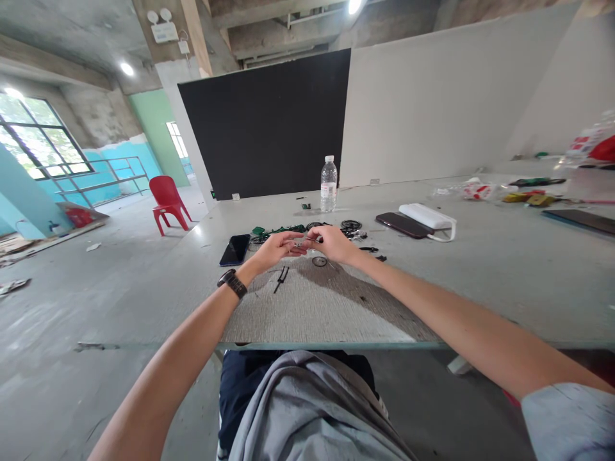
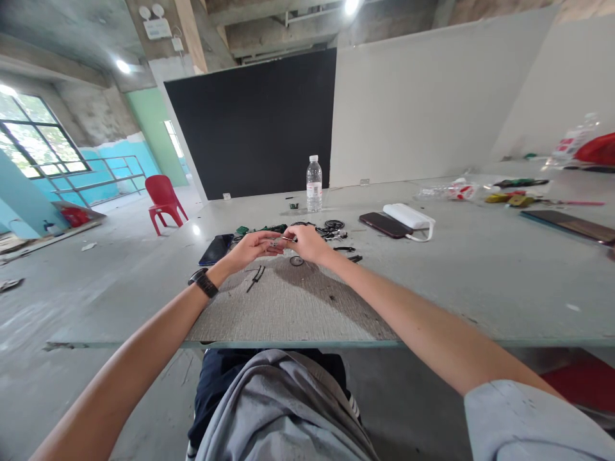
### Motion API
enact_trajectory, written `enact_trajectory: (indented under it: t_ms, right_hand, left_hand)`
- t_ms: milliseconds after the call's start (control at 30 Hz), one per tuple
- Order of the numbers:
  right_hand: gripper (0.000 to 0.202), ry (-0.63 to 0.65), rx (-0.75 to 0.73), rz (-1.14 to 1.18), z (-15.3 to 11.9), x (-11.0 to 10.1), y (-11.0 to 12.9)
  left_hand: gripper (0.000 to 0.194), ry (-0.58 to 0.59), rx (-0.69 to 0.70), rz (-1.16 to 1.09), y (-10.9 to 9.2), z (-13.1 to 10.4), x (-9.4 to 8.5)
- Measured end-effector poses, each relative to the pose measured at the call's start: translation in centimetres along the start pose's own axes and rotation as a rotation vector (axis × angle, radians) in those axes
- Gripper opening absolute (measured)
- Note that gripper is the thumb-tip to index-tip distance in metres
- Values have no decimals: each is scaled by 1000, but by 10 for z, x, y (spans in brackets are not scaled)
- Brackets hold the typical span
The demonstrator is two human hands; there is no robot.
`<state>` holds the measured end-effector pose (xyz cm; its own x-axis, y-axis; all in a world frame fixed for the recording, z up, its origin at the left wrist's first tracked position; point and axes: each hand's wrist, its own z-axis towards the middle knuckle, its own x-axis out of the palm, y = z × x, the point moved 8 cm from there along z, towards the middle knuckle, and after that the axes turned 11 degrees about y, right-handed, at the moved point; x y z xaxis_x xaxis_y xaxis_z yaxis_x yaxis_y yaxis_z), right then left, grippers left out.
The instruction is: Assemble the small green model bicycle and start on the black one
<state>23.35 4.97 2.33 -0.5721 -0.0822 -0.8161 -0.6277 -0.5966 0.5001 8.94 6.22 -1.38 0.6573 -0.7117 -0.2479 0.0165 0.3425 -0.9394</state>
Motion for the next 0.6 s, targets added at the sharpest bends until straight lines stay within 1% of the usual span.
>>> enact_trajectory:
  t_ms: [100, 267, 367, 467, 533, 600]
  right_hand:
    - [46, 10, -5, -27, 0, 1, 0]
    - [38, 63, 5, -118, -1, 6, 1]
    - [29, 52, -14, -219, -4, 5, 7]
    - [22, 55, -50, -335, -6, 6, 15]
    - [20, 65, -72, -381, -7, 7, 19]
    - [18, 74, -91, -400, -8, 9, 22]
  left_hand:
    - [34, 2, 3, 63, -5, -1, 0]
    - [33, 34, -24, 260, -11, -2, 5]
    - [29, 10, -33, 372, -12, -4, 3]
    - [24, -8, -61, 544, -14, -4, 0]
    - [23, -4, -86, 643, -16, -4, 0]
    - [22, 6, -90, 686, -18, -4, 0]
